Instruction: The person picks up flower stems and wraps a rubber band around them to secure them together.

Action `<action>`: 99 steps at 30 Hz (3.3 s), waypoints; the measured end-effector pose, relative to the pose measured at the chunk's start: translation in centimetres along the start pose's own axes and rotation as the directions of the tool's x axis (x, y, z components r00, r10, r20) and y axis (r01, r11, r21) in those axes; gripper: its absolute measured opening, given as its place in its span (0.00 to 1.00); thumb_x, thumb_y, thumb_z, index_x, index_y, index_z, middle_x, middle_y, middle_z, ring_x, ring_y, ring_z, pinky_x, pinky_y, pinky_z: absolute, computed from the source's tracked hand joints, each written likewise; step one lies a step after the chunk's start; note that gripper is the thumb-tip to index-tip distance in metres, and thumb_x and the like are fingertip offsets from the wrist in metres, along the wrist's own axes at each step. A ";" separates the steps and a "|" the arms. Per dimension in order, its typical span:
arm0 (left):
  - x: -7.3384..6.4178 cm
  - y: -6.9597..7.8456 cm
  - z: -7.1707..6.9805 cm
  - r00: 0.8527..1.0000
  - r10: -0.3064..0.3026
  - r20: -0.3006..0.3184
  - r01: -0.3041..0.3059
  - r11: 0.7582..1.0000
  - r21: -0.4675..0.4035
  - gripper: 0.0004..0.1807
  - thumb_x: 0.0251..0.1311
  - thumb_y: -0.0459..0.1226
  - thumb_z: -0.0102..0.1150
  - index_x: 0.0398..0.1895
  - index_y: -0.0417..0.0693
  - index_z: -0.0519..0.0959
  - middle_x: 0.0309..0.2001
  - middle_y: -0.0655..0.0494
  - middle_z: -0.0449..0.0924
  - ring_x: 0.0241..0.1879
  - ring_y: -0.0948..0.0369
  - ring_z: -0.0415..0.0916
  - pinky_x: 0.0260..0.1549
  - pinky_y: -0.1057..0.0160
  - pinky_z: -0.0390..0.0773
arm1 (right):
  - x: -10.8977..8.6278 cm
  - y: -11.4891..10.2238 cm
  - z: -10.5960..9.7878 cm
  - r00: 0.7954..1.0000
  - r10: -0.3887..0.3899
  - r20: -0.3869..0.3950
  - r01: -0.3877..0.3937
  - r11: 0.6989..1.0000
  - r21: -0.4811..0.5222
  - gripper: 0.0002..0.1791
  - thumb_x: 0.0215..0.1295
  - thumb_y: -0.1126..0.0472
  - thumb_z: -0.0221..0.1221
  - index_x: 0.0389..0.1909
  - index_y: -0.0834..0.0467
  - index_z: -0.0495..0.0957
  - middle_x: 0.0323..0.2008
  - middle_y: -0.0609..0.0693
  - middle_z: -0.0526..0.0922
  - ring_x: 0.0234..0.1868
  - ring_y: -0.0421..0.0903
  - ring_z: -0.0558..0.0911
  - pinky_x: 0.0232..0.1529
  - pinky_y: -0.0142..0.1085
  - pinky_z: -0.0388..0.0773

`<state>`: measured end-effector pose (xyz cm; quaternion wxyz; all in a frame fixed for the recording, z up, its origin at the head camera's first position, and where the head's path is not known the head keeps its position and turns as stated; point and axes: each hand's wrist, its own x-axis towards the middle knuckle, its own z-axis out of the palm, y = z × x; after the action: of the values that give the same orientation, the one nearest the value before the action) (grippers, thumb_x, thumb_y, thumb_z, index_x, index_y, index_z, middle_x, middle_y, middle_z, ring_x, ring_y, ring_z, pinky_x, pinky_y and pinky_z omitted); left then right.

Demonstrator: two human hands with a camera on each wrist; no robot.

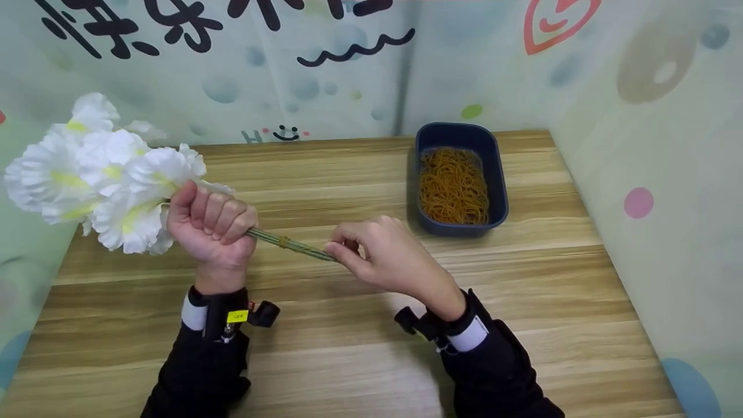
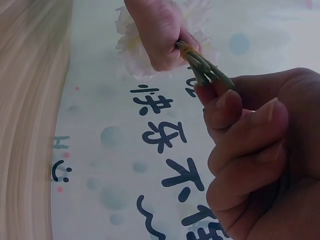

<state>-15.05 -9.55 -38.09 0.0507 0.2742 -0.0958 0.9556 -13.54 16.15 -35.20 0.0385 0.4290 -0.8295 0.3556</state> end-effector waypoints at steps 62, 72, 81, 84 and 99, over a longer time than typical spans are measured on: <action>-0.2 -0.6 0.6 0.986 -0.151 -0.075 0.151 0.989 -0.007 0.27 0.66 0.35 0.48 0.10 0.55 0.50 0.09 0.64 0.46 0.08 0.67 0.42 0.06 0.71 0.45 | -0.6 1.3 -1.8 0.930 -0.334 0.155 0.358 0.919 -0.164 0.08 0.67 0.68 0.63 0.43 0.53 0.85 0.35 0.41 0.87 0.33 0.35 0.85 0.28 0.34 0.82; -0.3 -1.7 -0.2 0.978 -0.170 -0.123 0.165 0.985 -0.049 0.28 0.66 0.35 0.48 0.10 0.56 0.49 0.09 0.65 0.45 0.09 0.68 0.42 0.06 0.71 0.45 | 0.1 1.2 -0.4 0.916 -0.394 0.079 0.399 0.868 -0.296 0.07 0.70 0.64 0.61 0.42 0.51 0.86 0.25 0.40 0.78 0.22 0.36 0.79 0.20 0.33 0.78; -0.9 -3.3 -1.0 0.966 -0.175 -0.189 0.162 0.983 -0.080 0.27 0.66 0.36 0.48 0.11 0.56 0.49 0.10 0.66 0.45 0.09 0.68 0.41 0.07 0.72 0.44 | 1.1 1.5 1.7 0.893 -0.449 -0.034 0.407 0.837 -0.366 0.04 0.71 0.61 0.62 0.38 0.51 0.85 0.20 0.41 0.70 0.15 0.36 0.64 0.12 0.31 0.64; -1.1 -3.8 -1.1 0.959 -0.160 -0.236 0.152 0.987 -0.051 0.27 0.66 0.36 0.49 0.11 0.56 0.49 0.10 0.65 0.45 0.09 0.68 0.40 0.07 0.71 0.44 | 1.3 1.6 2.0 0.889 -0.455 -0.053 0.405 0.834 -0.374 0.06 0.72 0.59 0.61 0.36 0.52 0.85 0.19 0.42 0.69 0.15 0.36 0.64 0.12 0.31 0.63; -0.8 -2.7 -0.7 0.960 -0.054 -0.274 0.055 0.998 -0.004 0.26 0.64 0.36 0.48 0.11 0.56 0.49 0.10 0.65 0.45 0.10 0.67 0.41 0.08 0.71 0.44 | 1.0 1.7 1.8 0.934 -0.358 0.018 0.344 0.883 -0.319 0.08 0.71 0.63 0.61 0.46 0.53 0.86 0.27 0.44 0.82 0.21 0.38 0.79 0.19 0.34 0.76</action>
<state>-14.29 -6.78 -38.71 0.0892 0.1420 -0.0786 0.9827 -14.93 15.02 -37.10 0.1875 0.5527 -0.7833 0.2138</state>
